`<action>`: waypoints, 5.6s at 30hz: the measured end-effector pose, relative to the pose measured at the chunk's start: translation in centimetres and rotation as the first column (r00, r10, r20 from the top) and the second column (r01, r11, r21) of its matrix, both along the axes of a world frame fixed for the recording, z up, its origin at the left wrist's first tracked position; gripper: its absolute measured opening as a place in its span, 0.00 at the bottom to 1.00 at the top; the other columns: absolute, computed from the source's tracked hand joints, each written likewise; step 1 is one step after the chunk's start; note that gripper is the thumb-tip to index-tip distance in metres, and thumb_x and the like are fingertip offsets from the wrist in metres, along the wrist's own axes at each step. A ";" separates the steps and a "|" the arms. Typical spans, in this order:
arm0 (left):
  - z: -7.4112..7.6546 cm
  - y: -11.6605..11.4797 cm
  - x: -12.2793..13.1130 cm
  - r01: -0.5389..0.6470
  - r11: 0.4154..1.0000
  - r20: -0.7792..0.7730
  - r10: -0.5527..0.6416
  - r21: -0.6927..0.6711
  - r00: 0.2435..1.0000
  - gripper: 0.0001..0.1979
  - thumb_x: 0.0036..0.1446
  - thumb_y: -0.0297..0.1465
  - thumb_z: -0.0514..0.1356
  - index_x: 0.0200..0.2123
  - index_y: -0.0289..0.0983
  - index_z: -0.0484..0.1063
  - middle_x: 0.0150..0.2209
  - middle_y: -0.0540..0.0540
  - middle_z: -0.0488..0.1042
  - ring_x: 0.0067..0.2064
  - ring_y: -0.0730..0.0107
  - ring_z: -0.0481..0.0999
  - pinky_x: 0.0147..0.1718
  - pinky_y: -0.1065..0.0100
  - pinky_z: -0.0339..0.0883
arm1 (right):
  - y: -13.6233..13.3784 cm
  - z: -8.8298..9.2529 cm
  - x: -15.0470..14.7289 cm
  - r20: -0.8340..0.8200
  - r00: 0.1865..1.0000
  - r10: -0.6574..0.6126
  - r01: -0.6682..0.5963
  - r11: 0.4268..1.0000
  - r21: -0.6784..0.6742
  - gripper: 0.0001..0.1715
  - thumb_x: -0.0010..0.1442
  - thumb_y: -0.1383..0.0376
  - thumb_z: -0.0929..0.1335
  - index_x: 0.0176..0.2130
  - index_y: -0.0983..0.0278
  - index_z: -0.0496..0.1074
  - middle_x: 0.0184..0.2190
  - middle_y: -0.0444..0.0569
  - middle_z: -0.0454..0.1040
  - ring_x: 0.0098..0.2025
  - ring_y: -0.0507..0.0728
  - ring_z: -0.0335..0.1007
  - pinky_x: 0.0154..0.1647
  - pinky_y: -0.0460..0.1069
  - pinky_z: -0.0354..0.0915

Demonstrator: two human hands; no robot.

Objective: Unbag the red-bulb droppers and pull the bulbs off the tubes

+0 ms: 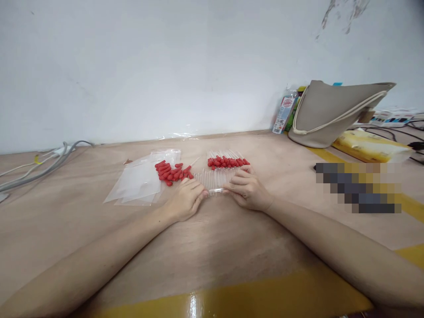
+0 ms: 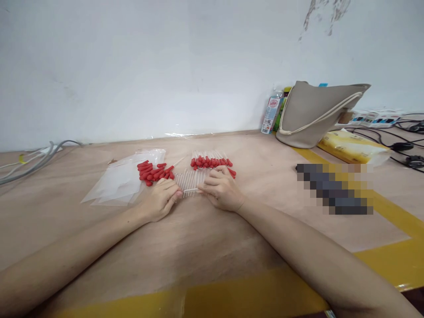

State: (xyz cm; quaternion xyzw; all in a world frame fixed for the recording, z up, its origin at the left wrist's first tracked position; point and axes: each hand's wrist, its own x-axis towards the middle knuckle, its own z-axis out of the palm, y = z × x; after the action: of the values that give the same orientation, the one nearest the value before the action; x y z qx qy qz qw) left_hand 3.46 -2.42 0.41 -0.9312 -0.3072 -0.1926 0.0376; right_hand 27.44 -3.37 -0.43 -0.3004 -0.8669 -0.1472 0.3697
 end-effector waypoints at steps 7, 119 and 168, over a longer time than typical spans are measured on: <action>2.5 1.8 -1.6 -0.204 0.968 0.309 0.240 -0.145 0.920 0.16 0.62 0.32 0.41 0.33 0.36 0.66 0.32 0.46 0.69 0.36 0.67 0.68 0.38 0.64 0.61 | 2.3 -0.8 2.3 -0.233 0.870 -0.435 0.363 0.884 -0.296 0.14 0.57 0.65 0.62 0.37 0.63 0.75 0.25 0.47 0.71 0.31 0.54 0.64 0.34 0.50 0.52; 4.6 5.4 -7.2 -0.539 0.786 0.312 0.616 -0.302 0.723 0.13 0.47 0.35 0.58 0.37 0.37 0.67 0.27 0.50 0.70 0.27 0.70 0.71 0.28 0.68 0.65 | 0.7 -0.6 -0.6 0.044 0.849 -0.527 0.522 0.822 -0.226 0.13 0.56 0.68 0.61 0.33 0.63 0.75 0.28 0.47 0.76 0.33 0.54 0.66 0.39 0.51 0.43; 1.7 9.8 4.9 -0.276 0.901 0.186 0.350 -0.336 0.918 0.04 0.46 0.28 0.58 0.29 0.37 0.68 0.26 0.48 0.74 0.30 0.67 0.73 0.32 0.68 0.64 | 0.6 -0.8 -1.2 -0.100 0.855 -0.509 0.477 0.847 -0.234 0.18 0.60 0.56 0.60 0.34 0.62 0.75 0.27 0.47 0.74 0.32 0.53 0.64 0.40 0.52 0.44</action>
State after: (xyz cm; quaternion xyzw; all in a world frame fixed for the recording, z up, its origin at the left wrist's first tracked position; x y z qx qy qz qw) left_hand 8.36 7.34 2.12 -0.8333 -0.4818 -0.2465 -0.1124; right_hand 26.22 -2.77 -1.24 -0.5599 -0.7383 -0.1248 0.3547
